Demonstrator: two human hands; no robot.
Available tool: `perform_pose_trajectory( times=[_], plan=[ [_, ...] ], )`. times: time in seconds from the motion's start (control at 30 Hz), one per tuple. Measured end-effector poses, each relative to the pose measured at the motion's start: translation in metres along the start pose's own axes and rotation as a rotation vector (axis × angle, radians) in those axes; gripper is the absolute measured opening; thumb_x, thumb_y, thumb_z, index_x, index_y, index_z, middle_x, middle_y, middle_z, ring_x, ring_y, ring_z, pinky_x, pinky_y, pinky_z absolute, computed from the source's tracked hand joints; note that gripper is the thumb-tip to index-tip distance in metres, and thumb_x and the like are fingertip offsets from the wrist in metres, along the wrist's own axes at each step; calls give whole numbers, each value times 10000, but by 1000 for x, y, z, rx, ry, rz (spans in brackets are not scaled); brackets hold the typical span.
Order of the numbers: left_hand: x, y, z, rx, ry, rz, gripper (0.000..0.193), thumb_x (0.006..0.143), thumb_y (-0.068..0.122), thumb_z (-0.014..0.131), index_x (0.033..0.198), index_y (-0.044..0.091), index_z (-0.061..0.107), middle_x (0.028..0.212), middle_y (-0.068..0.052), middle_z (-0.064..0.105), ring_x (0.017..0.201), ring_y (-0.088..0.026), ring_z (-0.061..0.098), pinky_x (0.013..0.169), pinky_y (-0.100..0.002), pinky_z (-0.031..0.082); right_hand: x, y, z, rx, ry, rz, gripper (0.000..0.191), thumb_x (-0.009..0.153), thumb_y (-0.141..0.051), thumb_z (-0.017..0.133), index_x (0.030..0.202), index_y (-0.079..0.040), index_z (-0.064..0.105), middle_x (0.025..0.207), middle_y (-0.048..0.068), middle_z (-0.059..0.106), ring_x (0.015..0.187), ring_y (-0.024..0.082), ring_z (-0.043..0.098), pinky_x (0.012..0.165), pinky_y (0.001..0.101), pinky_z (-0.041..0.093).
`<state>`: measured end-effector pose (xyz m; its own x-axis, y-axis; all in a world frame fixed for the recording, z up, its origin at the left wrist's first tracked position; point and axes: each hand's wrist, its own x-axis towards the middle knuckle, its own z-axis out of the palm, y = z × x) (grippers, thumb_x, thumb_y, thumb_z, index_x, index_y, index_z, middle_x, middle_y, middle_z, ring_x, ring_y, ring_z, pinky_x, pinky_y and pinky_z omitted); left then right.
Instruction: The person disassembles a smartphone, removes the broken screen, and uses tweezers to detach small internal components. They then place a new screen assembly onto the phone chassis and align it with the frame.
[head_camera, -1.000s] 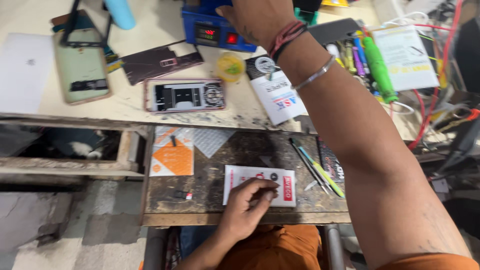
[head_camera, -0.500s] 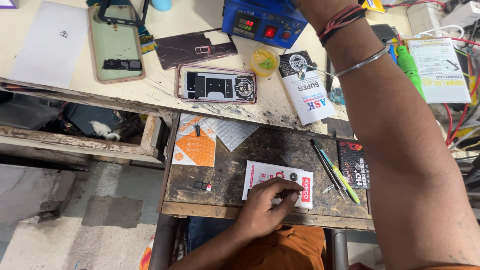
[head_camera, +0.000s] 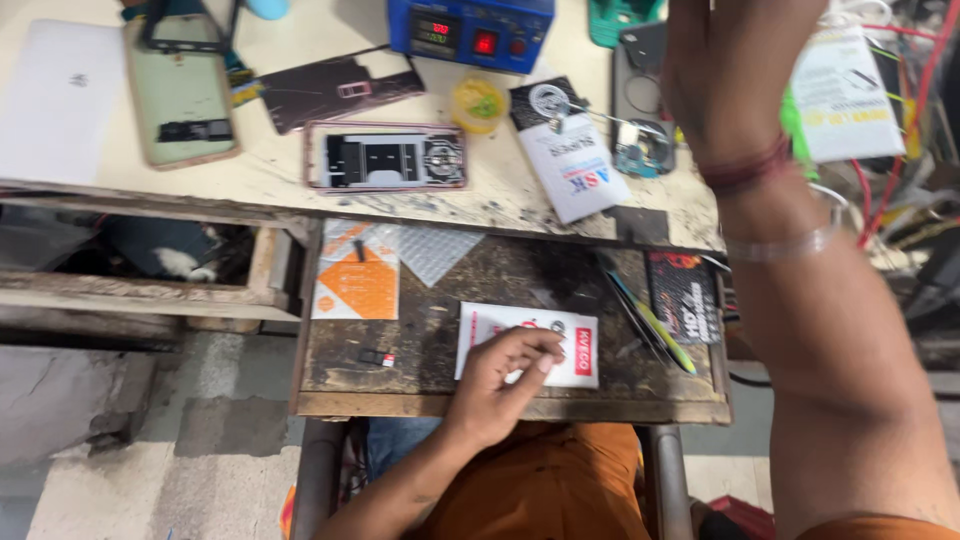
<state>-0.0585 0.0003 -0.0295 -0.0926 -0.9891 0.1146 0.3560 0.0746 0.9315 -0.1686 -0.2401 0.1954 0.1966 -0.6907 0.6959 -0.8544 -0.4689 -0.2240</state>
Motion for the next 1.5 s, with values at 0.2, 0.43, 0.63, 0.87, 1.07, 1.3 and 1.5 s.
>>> perform_pose_trajectory(
  times=[0.2, 0.43, 0.63, 0.87, 1.07, 1.3, 1.5],
  plan=[
    [4, -1, -2, -192, -5, 113, 622, 1015, 239, 644, 1533, 2, 394, 1396, -192, 591, 1266, -264, 644, 1069, -385, 555, -168, 11, -64, 147, -111, -120, 262, 933, 14, 758, 1178, -73, 724, 945, 120, 736, 836, 244, 714, 752, 332, 543],
    [11, 5, 8, -449, 110, -55, 840, 969, 256, 679, 1626, 41, 202, 1516, -232, 514, 1291, -312, 595, 1050, -420, 507, -273, -11, -54, 545, -97, -123, 316, 875, 96, 698, 1160, -38, 680, 1120, 138, 752, 1048, 316, 778, 936, 377, 627],
    [9, 3, -1, -331, 122, -49, 838, 984, 174, 697, 1654, 6, 221, 1492, -257, 530, 1295, -269, 608, 1114, -380, 511, -276, 7, -65, 782, -424, -27, 389, 931, -266, 742, 1242, -44, 670, 1348, 171, 672, 1306, 355, 651, 1113, 442, 517],
    [4, 5, -6, -265, 66, -66, 982, 928, 153, 782, 1674, 39, 153, 1547, -236, 490, 1289, -280, 606, 1117, -422, 511, -275, 9, -65, 866, -662, 224, 535, 943, -383, 751, 1360, -67, 640, 1441, 159, 635, 1356, 342, 635, 1142, 424, 499],
    [4, 14, -6, -260, 39, -95, 1021, 919, 224, 816, 1672, 41, 151, 1578, -252, 461, 1363, -321, 593, 1135, -459, 518, -279, 15, -59, 1012, -685, 283, 539, 904, -369, 786, 1336, -70, 663, 1417, 154, 639, 1351, 317, 625, 1153, 429, 488],
    [3, 16, -6, -315, 52, -87, 815, 950, 146, 739, 1602, 0, 272, 1520, -247, 515, 1334, -306, 607, 1197, -451, 488, -284, 24, -57, 1111, -725, 444, 511, 1053, -423, 577, 1369, -25, 632, 1370, 145, 668, 1317, 276, 643, 1144, 397, 483],
    [-8, 5, -6, -527, 213, -263, 489, 949, 83, 642, 1396, -70, 516, 1265, -185, 647, 1183, -271, 660, 1035, -409, 543, -288, 25, -49, 1177, -705, 629, 597, 1119, -427, 438, 1442, 61, 552, 1382, 157, 634, 1322, 241, 577, 1156, 363, 404]
  ],
)
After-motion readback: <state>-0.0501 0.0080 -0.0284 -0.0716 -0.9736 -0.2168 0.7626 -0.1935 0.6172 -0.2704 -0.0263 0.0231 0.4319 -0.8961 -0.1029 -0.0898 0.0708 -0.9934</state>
